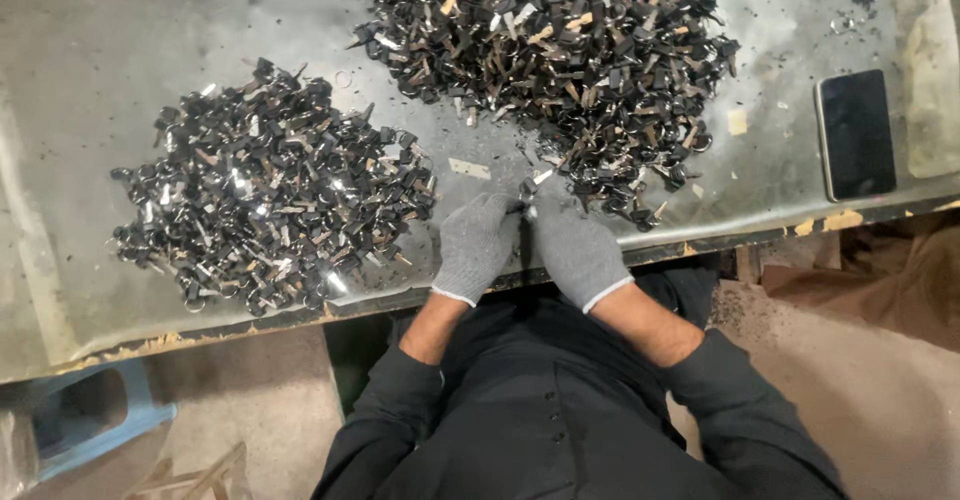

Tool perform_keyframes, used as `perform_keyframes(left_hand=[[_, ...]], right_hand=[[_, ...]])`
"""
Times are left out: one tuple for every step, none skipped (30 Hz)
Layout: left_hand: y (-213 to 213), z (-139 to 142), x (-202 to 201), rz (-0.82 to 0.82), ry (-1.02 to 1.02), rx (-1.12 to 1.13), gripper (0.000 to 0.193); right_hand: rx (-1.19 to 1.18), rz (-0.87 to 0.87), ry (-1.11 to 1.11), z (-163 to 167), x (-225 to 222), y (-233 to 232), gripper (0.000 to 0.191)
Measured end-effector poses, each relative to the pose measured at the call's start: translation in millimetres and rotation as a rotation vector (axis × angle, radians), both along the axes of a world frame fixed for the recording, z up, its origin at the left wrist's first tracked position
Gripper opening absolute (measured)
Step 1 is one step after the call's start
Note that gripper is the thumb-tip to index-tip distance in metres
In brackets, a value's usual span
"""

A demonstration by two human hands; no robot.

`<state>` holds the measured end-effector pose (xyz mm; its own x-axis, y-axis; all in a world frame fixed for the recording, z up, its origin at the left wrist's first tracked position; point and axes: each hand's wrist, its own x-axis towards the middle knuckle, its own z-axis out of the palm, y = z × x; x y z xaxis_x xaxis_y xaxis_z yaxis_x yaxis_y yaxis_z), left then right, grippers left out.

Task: The person sits at a workbench covered with large piles of small black metal castings and sorts them one at a time. They pick up individual parts with both gloved hands, look them over, and place each part onto one of the piles on the table.

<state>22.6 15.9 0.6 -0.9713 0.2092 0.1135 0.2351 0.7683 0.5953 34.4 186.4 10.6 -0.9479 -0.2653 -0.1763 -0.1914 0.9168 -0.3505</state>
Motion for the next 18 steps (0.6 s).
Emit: perform_keyframes(left_hand=[[-3.1,1.2,-2.2,-0.015,-0.014,0.018,0.019],[-6.9,3.3,-5.2,-0.033,-0.027,0.035,0.021],[-10.0,5.3,-9.8,-0.054,-0.039,0.052,0.022],[-12.9,7.0,-15.5,-0.085,-0.144,-0.024,0.023],[-14.1,8.0,-21.0,-0.117,-0.253,-0.095,0.023],[-14.4,8.0,-24.8,-0.146,-0.368,-0.161,0.023],[-14.8,7.4,-26.2,-0.172,-0.299,-0.147,0.026],[-14.9,6.0,-27.3,-0.199,-0.228,-0.134,0.029],[-14.6,3.8,-26.9,-0.229,-0.162,-0.123,0.032],[-14.0,1.3,-24.4,-0.221,-0.182,-0.132,0.029],[-12.8,-1.5,-22.6,-0.210,-0.198,-0.140,0.026],[-12.1,-4.0,-21.1,-0.197,-0.211,-0.150,0.024],[-12.1,-5.7,-16.6,-0.170,-0.195,-0.109,0.023],[-11.8,-7.0,-12.1,-0.151,-0.178,-0.067,0.022],[-10.9,-7.9,-10.7,-0.131,-0.151,-0.022,0.020],[-10.5,-8.2,-9.9,-0.121,-0.137,-0.013,0.020],[-10.5,-8.1,-8.5,-0.109,-0.126,-0.003,0.021],[-10.5,-8.0,-7.9,-0.104,-0.123,0.003,0.021]], right_hand=[[0.042,0.034,0.035,2.5,-1.1,0.0,0.026],[0.083,0.065,0.072,5.2,-2.2,0.8,0.020],[0.123,0.092,0.110,7.2,-4.3,2.2,0.014],[0.135,0.119,0.226,8.1,-6.2,3.3,0.021],[0.151,0.146,0.339,8.1,-7.3,4.6,0.028],[0.169,0.178,0.446,6.6,-7.7,5.1,0.035],[0.207,0.181,0.440,3.9,-7.1,4.8,0.031],[0.245,0.182,0.436,0.1,-6.6,4.1,0.026],[0.281,0.180,0.427,-4.2,-4.0,2.3,0.022],[0.282,0.156,0.340,-8.7,-1.0,0.5,0.019],[0.284,0.133,0.259,-12.7,1.0,-1.2,0.016],[0.285,0.113,0.182,-15.7,0.8,-1.9,0.013],[0.226,0.141,0.188,-17.7,-0.5,-1.1,0.028],[0.168,0.161,0.193,-18.0,-1.9,0.4,0.044],[0.115,0.181,0.209,-17.1,-8.1,4.2,0.059],[0.026,0.172,0.017,-15.0,-15.6,8.6,0.046],[-0.063,0.162,-0.179,-11.7,-22.3,13.0,0.035],[-0.158,0.144,-0.380,-8.3,-28.0,15.9,0.027]])
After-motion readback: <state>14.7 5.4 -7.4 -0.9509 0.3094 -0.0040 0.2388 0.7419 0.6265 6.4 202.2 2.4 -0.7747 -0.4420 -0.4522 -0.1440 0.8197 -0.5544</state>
